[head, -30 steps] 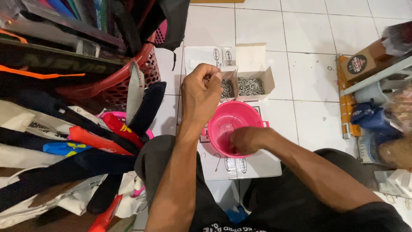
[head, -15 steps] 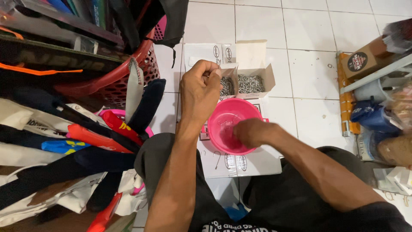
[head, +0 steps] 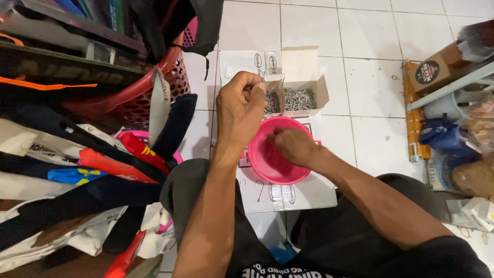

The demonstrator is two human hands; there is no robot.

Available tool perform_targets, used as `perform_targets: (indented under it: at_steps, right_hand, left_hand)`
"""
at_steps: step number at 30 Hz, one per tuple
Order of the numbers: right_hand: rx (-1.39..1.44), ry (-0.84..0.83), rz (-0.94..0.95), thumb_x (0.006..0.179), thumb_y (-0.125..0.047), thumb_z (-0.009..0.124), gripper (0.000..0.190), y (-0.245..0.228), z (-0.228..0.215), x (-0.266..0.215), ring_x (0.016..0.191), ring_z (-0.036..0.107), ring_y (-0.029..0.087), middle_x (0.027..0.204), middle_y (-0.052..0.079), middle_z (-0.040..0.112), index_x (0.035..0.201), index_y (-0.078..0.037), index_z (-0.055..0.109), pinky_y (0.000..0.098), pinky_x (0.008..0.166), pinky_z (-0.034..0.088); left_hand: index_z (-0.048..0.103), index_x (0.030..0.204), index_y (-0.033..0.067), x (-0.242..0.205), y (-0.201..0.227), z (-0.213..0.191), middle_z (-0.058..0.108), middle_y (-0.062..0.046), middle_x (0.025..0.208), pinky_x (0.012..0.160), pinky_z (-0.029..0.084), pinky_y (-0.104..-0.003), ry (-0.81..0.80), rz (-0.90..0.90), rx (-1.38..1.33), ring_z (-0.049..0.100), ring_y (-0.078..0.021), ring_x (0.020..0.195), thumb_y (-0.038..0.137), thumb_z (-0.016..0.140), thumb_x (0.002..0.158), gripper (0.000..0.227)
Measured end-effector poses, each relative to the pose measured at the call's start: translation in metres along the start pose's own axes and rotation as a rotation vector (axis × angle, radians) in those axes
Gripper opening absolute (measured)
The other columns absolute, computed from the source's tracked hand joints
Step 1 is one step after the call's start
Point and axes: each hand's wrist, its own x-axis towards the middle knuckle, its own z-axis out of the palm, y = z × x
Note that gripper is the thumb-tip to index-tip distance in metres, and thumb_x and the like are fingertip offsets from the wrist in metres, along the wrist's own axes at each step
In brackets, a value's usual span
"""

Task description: The person sits on the floor and repeatedly picks up small metal hooks from a pink bowl, then attaches them to a metal wire held in the left hand. The person continues this process throughout the clip, adding hooks to the wire one by one.

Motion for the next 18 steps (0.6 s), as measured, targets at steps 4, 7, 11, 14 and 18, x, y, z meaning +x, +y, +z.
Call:
perform_targets:
  at_steps: [4, 7, 11, 14, 18]
  right_hand:
    - [-0.261, 0.020, -0.109, 0.093, -0.020, 0.047, 0.026, 0.010, 0.049, 0.017, 0.084, 0.073, 0.033, 0.101, 0.010, 0.072, 0.100, -0.018, 0.071, 0.0460, 0.055, 0.059]
    - [-0.333, 0.044, -0.138, 0.091, -0.023, 0.050, 0.018, 0.012, 0.052, 0.021, 0.073, 0.071, 0.030, 0.089, 0.007, 0.070, 0.095, -0.021, 0.068, 0.0456, 0.050, 0.056]
    - [0.011, 0.069, -0.135, 0.088, -0.021, 0.053, 0.020, 0.010, 0.006, 0.016, 0.072, 0.071, 0.037, 0.073, 0.011, 0.072, 0.076, -0.017, 0.068, 0.0481, 0.055, 0.056]
    - [0.196, 0.066, -0.079, 0.088, -0.018, 0.051, 0.029, 0.010, -0.019, 0.007, 0.073, 0.071, 0.041, 0.069, 0.018, 0.072, 0.068, -0.009, 0.071, 0.0528, 0.059, 0.055]
    - [0.341, -0.065, -0.071, 0.082, -0.017, 0.062, 0.015, -0.010, -0.078, -0.011, 0.072, 0.070, 0.043, 0.070, 0.019, 0.071, 0.079, -0.005, 0.070, 0.0543, 0.063, 0.055]
  left_hand:
    - [0.069, 0.089, 0.0036, -0.002, 0.000, 0.002, 0.065, -0.010, 0.068, 0.056, 0.052, -0.033, 0.006, -0.014, -0.006, 0.071, -0.0182, 0.062, 0.008, 0.058, 0.089, 0.011]
    - [0.069, 0.089, 0.0033, -0.003, 0.004, -0.001, 0.065, -0.011, 0.068, 0.056, 0.053, -0.033, 0.012, -0.012, 0.009, 0.072, -0.0188, 0.064, 0.006, 0.057, 0.089, 0.012]
    - [0.069, 0.088, 0.0027, 0.000, -0.004, 0.001, 0.065, -0.013, 0.070, 0.057, 0.054, -0.033, 0.017, 0.020, -0.007, 0.073, -0.0196, 0.065, 0.005, 0.057, 0.090, 0.012]
    - [0.069, 0.088, 0.0030, 0.000, -0.003, 0.001, 0.065, -0.012, 0.071, 0.058, 0.054, -0.033, 0.012, 0.031, -0.022, 0.073, -0.0192, 0.065, 0.004, 0.057, 0.090, 0.012]
    - [0.070, 0.091, 0.0017, -0.003, 0.002, 0.000, 0.064, -0.012, 0.072, 0.060, 0.053, -0.033, -0.009, 0.008, -0.007, 0.073, -0.0193, 0.066, 0.004, 0.057, 0.091, 0.013]
